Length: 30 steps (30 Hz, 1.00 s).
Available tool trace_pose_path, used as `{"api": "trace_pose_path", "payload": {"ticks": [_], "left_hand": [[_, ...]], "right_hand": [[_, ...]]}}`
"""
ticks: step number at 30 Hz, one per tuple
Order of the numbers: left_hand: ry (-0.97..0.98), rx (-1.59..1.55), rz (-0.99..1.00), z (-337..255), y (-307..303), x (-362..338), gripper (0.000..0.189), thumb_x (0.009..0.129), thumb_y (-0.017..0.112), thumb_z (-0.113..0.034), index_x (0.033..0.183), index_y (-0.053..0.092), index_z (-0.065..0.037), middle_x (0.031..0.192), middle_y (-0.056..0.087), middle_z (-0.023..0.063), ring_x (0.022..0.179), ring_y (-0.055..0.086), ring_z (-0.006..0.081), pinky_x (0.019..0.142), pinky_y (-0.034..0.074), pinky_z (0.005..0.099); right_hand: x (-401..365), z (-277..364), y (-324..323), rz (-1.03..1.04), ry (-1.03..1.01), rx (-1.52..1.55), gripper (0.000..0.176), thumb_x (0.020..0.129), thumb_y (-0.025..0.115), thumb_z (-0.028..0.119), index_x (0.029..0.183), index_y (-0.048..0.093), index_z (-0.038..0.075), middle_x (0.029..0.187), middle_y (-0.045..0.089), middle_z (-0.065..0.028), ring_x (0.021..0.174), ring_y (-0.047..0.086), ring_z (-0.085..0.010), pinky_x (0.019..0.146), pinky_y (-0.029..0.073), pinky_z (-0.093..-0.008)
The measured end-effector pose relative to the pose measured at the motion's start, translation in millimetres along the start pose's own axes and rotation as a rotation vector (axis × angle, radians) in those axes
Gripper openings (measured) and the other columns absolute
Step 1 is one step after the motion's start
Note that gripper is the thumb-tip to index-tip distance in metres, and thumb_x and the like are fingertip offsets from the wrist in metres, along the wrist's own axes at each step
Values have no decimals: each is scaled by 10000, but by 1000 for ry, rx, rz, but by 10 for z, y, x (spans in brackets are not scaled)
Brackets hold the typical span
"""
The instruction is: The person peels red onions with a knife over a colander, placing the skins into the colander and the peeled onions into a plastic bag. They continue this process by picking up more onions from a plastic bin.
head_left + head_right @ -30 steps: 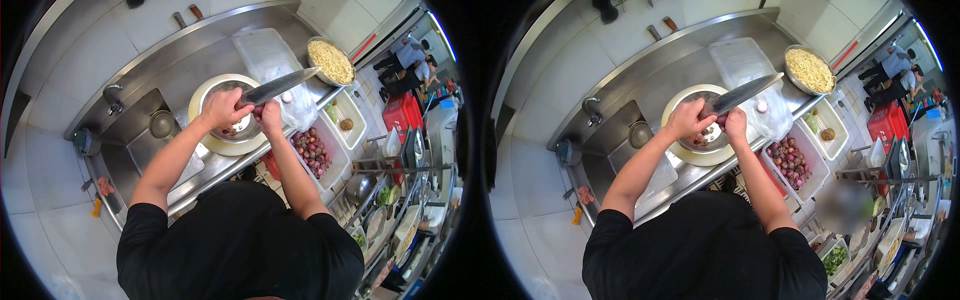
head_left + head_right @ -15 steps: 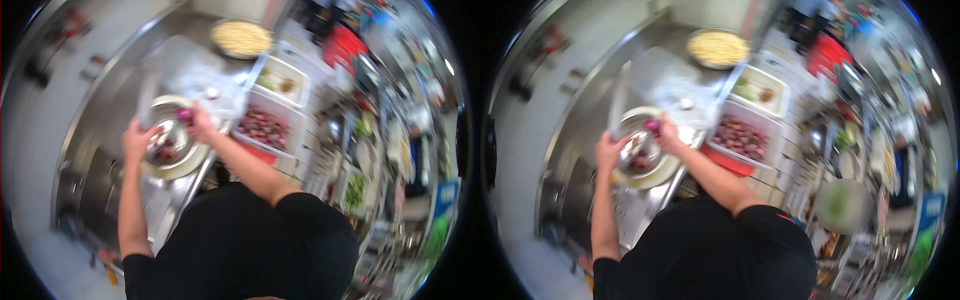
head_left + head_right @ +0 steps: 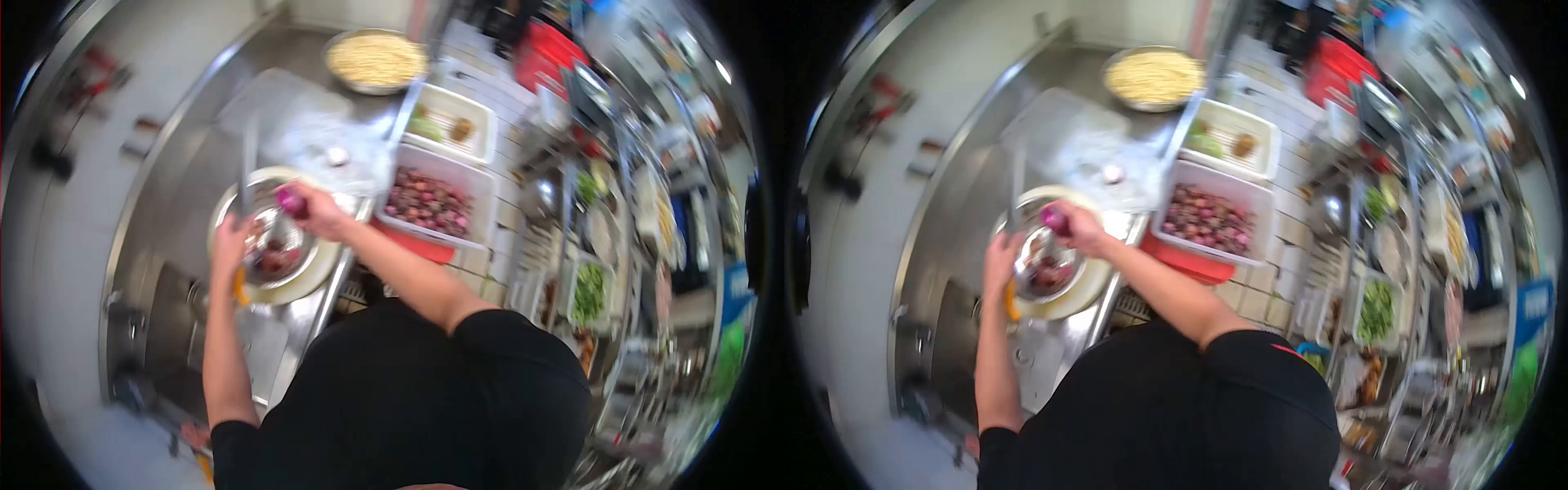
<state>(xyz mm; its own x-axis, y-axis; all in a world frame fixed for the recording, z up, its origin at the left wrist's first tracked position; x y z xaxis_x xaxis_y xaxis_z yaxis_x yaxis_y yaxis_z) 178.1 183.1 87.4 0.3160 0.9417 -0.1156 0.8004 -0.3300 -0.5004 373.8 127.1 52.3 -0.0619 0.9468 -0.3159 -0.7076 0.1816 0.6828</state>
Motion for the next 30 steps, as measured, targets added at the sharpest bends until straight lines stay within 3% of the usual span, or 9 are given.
{"api": "trace_pose_path", "payload": {"ticks": [2, 6, 9, 11, 15, 19, 22, 25, 30], "left_hand": [[57, -101, 44, -298, -10, -130, 424, 813, 828, -344, 805, 517, -56, 695, 552, 23, 643, 496, 114, 567, 427, 313], [170, 52, -13, -599, -44, -217, 596, 657, 898, -496, 818, 571, -25, 711, 606, 89, 663, 588, 203, 641, 477, 359], [223, 70, 2, -789, -49, -281, 707, 588, 893, -595, 798, 542, -18, 670, 615, 135, 620, 622, 287, 605, 476, 404], [319, 151, -51, -859, -38, -294, 723, 591, 879, -619, 783, 520, -23, 651, 604, 158, 617, 626, 337, 597, 473, 426], [279, 192, -53, -909, -64, -349, 714, 626, 862, -616, 789, 505, -20, 680, 618, 182, 654, 636, 381, 610, 476, 450], [346, 246, -67, -941, -100, -387, 656, 706, 822, -597, 813, 525, -21, 691, 630, 176, 687, 651, 379, 618, 489, 456], [457, 260, -88, -927, -80, -404, 580, 758, 821, -527, 770, 509, -38, 672, 610, 158, 641, 621, 366, 586, 476, 424], [580, 304, -85, -937, -36, -462, 554, 787, 800, -521, 756, 515, -47, 669, 613, 147, 623, 623, 350, 572, 476, 409], [458, 104, -179, -898, -227, -388, 586, 720, 858, -519, 779, 523, -42, 654, 578, 134, 576, 553, 325, 562, 452, 382]], "right_hand": [[-163, 90, 117, 94, 89, -21, 403, 1066, 389, 448, 1111, 650, 145, 709, 530, -32, 473, 394, -118, 449, 325, -255], [-240, 36, 242, 228, 211, 214, 491, 1052, 341, 495, 988, 620, 96, 671, 521, -35, 431, 360, -116, 425, 285, -261], [-259, -54, 344, 295, 247, 265, 464, 1028, 362, 470, 890, 589, 90, 623, 514, 1, 411, 352, -110, 401, 276, -253], [-306, -55, 455, 262, 251, 294, 445, 1037, 351, 461, 952, 601, 104, 621, 511, -5, 401, 365, -110, 375, 285, -247], [-297, -90, 516, 255, 226, 268, 496, 1049, 323, 493, 890, 602, 116, 598, 499, 10, 397, 367, -108, 372, 263, -246], [-296, -70, 493, 233, 136, 189, 475, 1059, 316, 451, 894, 596, 105, 630, 515, -1, 420, 377, -95, 378, 270, -232], [-285, -2, 492, 100, 51, 27, 352, 1026, 338, 350, 926, 578, 113, 668, 539, 5, 432, 384, -89, 390, 287, -233], [-275, -12, 476, 6, 18, 10, 389, 1043, 322, 378, 964, 571, 90, 689, 556, -6, 439, 392, -77, 390, 301, -222], [-230, -54, 442, 188, 136, 208, 448, 1047, 351, 462, 930, 573, 90, 627, 493, -9, 420, 351, -112, 401, 259, -247]]}}
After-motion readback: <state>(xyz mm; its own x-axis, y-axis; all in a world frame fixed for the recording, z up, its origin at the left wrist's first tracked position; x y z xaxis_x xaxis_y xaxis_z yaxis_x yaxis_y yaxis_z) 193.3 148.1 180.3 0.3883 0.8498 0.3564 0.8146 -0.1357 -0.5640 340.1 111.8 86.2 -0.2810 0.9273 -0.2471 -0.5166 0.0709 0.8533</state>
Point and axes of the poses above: each hand's wrist, its own x-axis towards the middle knuckle, its own y-axis out of the palm, z = x × y, the point moved 5 cm from there along x, towards the middle knuckle
